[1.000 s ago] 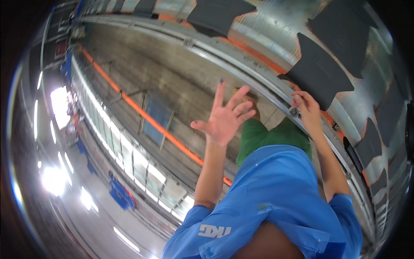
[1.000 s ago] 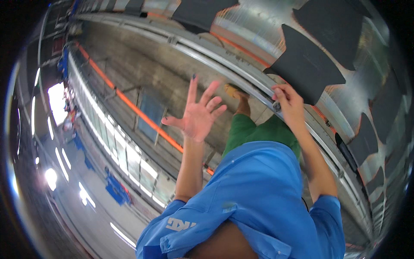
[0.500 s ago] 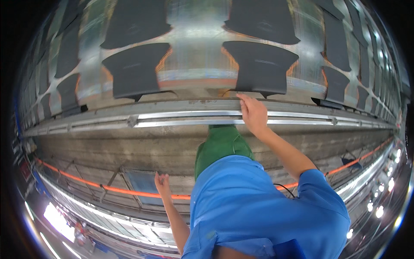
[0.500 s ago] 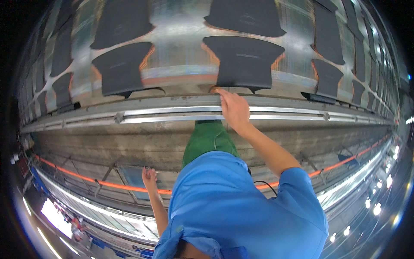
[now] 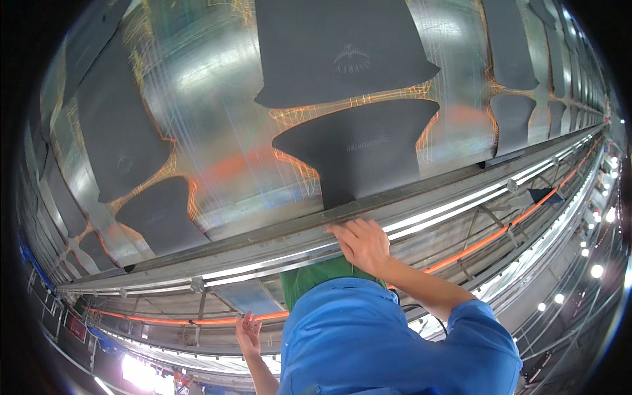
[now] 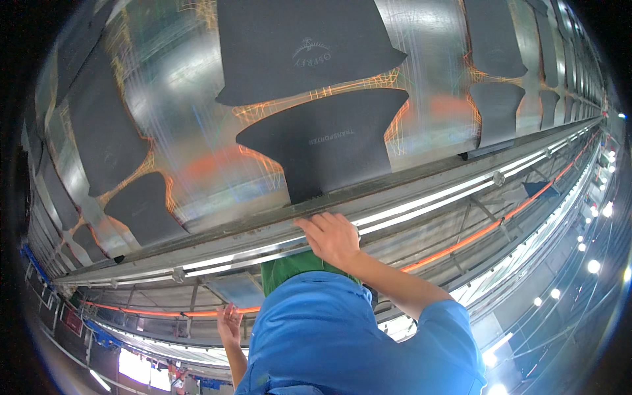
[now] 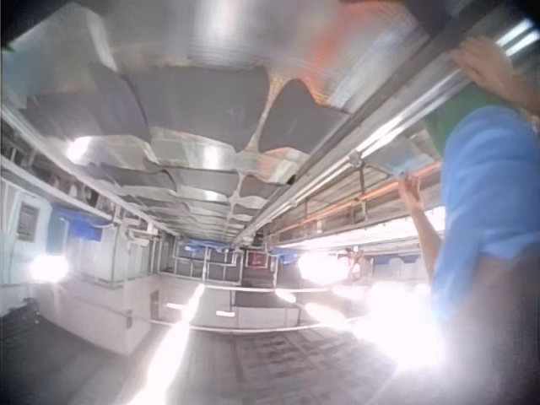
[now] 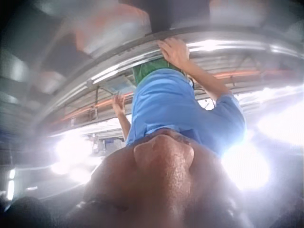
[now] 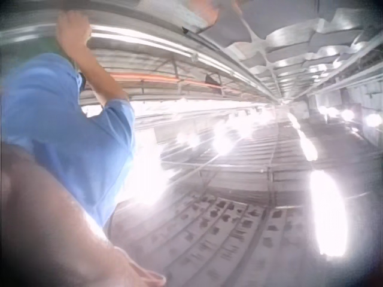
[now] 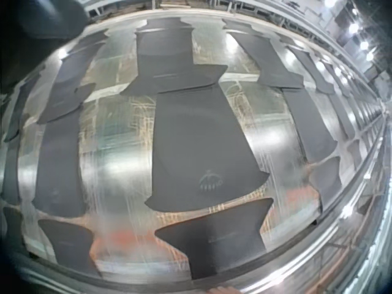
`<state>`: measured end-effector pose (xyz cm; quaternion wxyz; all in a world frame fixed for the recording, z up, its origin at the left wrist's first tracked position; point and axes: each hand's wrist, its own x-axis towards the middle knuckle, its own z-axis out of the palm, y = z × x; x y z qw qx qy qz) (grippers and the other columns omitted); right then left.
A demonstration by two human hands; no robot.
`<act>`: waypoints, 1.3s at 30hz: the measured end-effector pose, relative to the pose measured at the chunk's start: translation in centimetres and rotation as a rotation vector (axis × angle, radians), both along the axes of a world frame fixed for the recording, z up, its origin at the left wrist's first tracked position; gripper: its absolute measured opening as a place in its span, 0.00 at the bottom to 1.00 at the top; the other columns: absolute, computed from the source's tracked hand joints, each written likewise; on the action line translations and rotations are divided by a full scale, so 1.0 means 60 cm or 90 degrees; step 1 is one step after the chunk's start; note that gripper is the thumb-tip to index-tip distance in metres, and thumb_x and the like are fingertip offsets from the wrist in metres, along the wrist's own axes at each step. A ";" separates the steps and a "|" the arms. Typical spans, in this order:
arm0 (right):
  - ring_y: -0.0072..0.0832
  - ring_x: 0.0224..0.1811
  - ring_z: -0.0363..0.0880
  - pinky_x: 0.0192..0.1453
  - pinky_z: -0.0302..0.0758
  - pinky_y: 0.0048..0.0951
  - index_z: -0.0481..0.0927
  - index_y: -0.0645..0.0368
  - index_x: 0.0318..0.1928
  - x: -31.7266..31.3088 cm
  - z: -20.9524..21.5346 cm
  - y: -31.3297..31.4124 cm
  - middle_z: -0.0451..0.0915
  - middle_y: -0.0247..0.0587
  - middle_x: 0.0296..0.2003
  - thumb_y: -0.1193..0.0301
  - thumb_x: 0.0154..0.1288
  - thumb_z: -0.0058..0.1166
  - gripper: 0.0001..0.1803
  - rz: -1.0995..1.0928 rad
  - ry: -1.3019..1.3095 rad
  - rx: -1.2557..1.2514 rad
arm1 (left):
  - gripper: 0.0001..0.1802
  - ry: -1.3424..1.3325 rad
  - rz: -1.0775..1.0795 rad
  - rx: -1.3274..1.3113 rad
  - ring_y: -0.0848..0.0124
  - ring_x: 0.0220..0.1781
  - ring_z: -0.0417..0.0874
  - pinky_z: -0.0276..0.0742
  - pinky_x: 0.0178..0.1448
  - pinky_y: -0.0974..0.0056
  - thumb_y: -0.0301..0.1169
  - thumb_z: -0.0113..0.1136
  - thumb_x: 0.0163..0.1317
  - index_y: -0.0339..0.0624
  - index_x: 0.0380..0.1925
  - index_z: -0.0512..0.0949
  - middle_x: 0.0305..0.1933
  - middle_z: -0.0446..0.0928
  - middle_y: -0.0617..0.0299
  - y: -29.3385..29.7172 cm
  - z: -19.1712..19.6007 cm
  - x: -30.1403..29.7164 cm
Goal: The person uses a small wooden stick to mark or trace lines on black rubber-like material pieces labeled 'TRANSPORTER' and 'OSPREY' on a metal workbench. The person repeatedly picks up and places down the material pieces while performing the marking task.
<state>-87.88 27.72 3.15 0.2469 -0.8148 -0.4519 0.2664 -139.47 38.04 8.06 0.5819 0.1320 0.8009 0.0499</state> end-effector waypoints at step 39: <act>0.48 0.48 0.80 0.54 0.72 0.51 0.80 0.55 0.46 0.126 -0.146 0.887 0.84 0.46 0.42 0.65 0.73 0.47 0.11 -0.356 -0.360 0.313 | 0.31 -0.095 0.245 0.012 0.58 0.57 0.83 0.76 0.63 0.48 0.64 0.46 0.72 0.50 0.33 0.81 0.56 0.82 0.52 0.104 -0.036 -0.221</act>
